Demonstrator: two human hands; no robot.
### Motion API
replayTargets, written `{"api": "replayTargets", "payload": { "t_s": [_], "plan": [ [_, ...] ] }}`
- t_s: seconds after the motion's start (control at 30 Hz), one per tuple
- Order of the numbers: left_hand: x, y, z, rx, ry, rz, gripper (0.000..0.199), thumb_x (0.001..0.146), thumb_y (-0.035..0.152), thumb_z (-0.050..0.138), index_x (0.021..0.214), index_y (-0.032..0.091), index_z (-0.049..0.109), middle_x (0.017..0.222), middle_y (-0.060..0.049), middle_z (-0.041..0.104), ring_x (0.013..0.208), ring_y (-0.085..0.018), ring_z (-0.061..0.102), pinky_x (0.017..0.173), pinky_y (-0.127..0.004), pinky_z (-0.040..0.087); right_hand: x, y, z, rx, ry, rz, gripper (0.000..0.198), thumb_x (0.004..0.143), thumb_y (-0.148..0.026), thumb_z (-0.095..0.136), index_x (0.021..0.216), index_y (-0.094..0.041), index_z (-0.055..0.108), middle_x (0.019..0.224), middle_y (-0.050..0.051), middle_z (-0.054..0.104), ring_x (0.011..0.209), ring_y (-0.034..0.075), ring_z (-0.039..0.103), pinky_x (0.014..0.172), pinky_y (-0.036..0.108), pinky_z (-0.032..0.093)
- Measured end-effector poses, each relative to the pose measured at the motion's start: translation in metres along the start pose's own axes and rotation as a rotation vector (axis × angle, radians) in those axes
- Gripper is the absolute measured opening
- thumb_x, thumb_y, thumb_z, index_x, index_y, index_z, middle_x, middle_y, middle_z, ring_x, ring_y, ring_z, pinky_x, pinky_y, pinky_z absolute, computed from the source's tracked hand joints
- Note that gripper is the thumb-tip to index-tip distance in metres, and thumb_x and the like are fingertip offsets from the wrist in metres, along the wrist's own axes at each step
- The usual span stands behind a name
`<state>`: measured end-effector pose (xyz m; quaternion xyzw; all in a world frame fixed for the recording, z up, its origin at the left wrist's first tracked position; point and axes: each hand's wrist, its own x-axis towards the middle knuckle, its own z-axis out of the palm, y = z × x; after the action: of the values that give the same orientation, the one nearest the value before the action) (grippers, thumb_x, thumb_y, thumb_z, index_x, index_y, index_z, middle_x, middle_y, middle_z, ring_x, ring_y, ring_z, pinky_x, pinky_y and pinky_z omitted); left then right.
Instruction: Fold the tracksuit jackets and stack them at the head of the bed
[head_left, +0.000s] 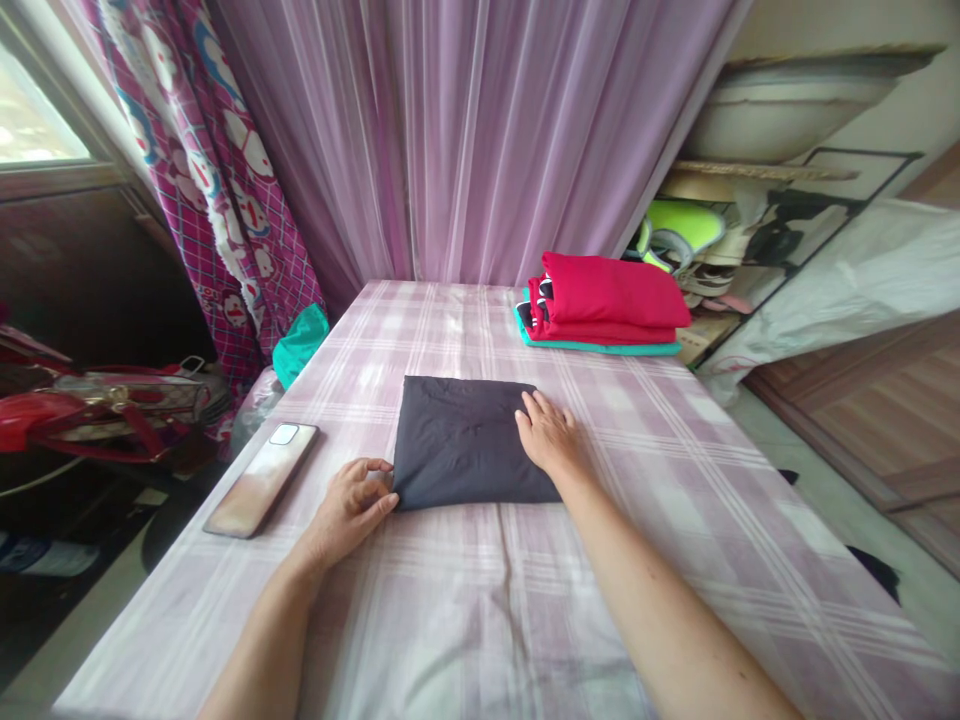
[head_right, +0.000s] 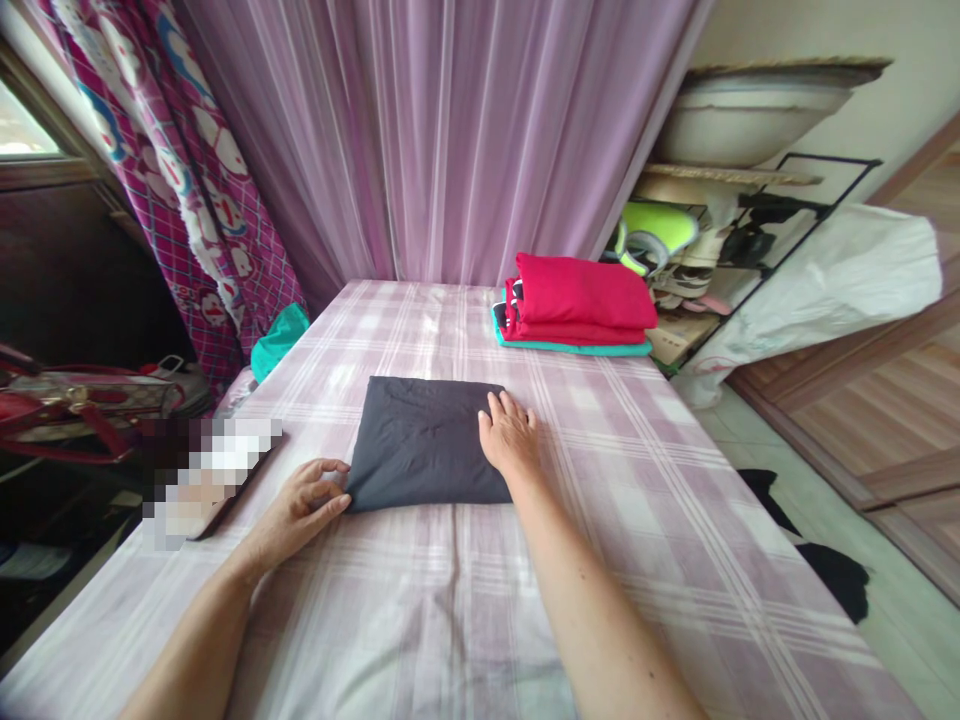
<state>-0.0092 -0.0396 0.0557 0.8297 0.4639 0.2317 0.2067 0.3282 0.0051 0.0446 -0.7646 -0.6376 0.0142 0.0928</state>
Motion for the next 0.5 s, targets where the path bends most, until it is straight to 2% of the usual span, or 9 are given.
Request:
{"api": "replayTargets", "payload": {
  "t_s": [0.07,0.13,0.2,0.23,0.3,0.4,0.5],
  "plan": [
    [0.000,-0.001,-0.006,-0.014,0.050,-0.060,0.035,0.087,0.046,0.051,0.066,0.023,0.066,0.103,-0.006,0.070,0.098,-0.021,0.063,0.093,-0.039,0.049,0.000,0.000,0.001,0.003,0.004,-0.001,0.051,0.100,-0.036,0.028,0.147,-0.020,0.042,0.154,0.011,0.039,0.138,0.023,0.039,0.115,0.047,0.022],
    [0.007,0.004,-0.013,-0.018,0.197,-0.120,0.034,0.087,0.046,0.051,0.067,0.022,0.065,0.104,-0.006,0.070,0.096,-0.021,0.064,0.091,-0.037,0.050,0.001,0.000,0.002,0.010,0.011,-0.002,0.051,0.100,-0.036,0.029,0.147,-0.019,0.042,0.155,0.011,0.039,0.137,0.024,0.040,0.114,0.048,0.021],
    [0.022,0.020,-0.018,0.002,0.335,-0.114,0.030,0.086,0.046,0.053,0.072,0.023,0.065,0.102,-0.005,0.071,0.097,-0.021,0.064,0.091,-0.037,0.050,0.000,-0.001,0.002,0.021,0.021,0.002,0.051,0.100,-0.036,0.030,0.146,-0.019,0.043,0.155,0.011,0.039,0.137,0.024,0.040,0.114,0.048,0.021],
    [0.033,0.031,-0.018,0.020,0.364,-0.071,0.026,0.086,0.045,0.056,0.077,0.023,0.067,0.099,-0.005,0.071,0.096,-0.021,0.064,0.091,-0.038,0.049,0.000,-0.001,0.003,0.026,0.026,0.004,0.051,0.100,-0.036,0.030,0.146,-0.019,0.043,0.154,0.011,0.039,0.137,0.024,0.040,0.114,0.048,0.021],
    [0.060,0.058,-0.010,0.023,0.300,0.064,0.021,0.088,0.039,0.055,0.089,0.024,0.070,0.097,-0.004,0.072,0.098,-0.020,0.064,0.092,-0.037,0.048,-0.001,-0.001,0.002,0.033,0.038,0.005,0.050,0.100,-0.036,0.030,0.146,-0.019,0.044,0.154,0.011,0.040,0.136,0.024,0.041,0.114,0.047,0.021],
    [0.097,0.088,0.018,0.079,0.112,0.205,0.019,0.090,0.032,0.055,0.099,0.027,0.071,0.102,-0.002,0.073,0.098,-0.020,0.064,0.094,-0.039,0.046,-0.002,-0.001,0.001,0.044,0.055,0.000,0.050,0.100,-0.035,0.031,0.145,-0.019,0.045,0.153,0.012,0.041,0.135,0.024,0.042,0.114,0.046,0.021],
    [0.119,0.090,0.045,0.188,0.073,0.125,0.016,0.087,0.030,0.060,0.098,0.026,0.073,0.102,-0.003,0.073,0.101,-0.023,0.063,0.097,-0.043,0.043,-0.003,-0.001,-0.001,0.061,0.068,-0.004,0.049,0.100,-0.036,0.031,0.145,-0.019,0.046,0.152,0.012,0.043,0.135,0.024,0.042,0.113,0.046,0.022]
  ]
}}
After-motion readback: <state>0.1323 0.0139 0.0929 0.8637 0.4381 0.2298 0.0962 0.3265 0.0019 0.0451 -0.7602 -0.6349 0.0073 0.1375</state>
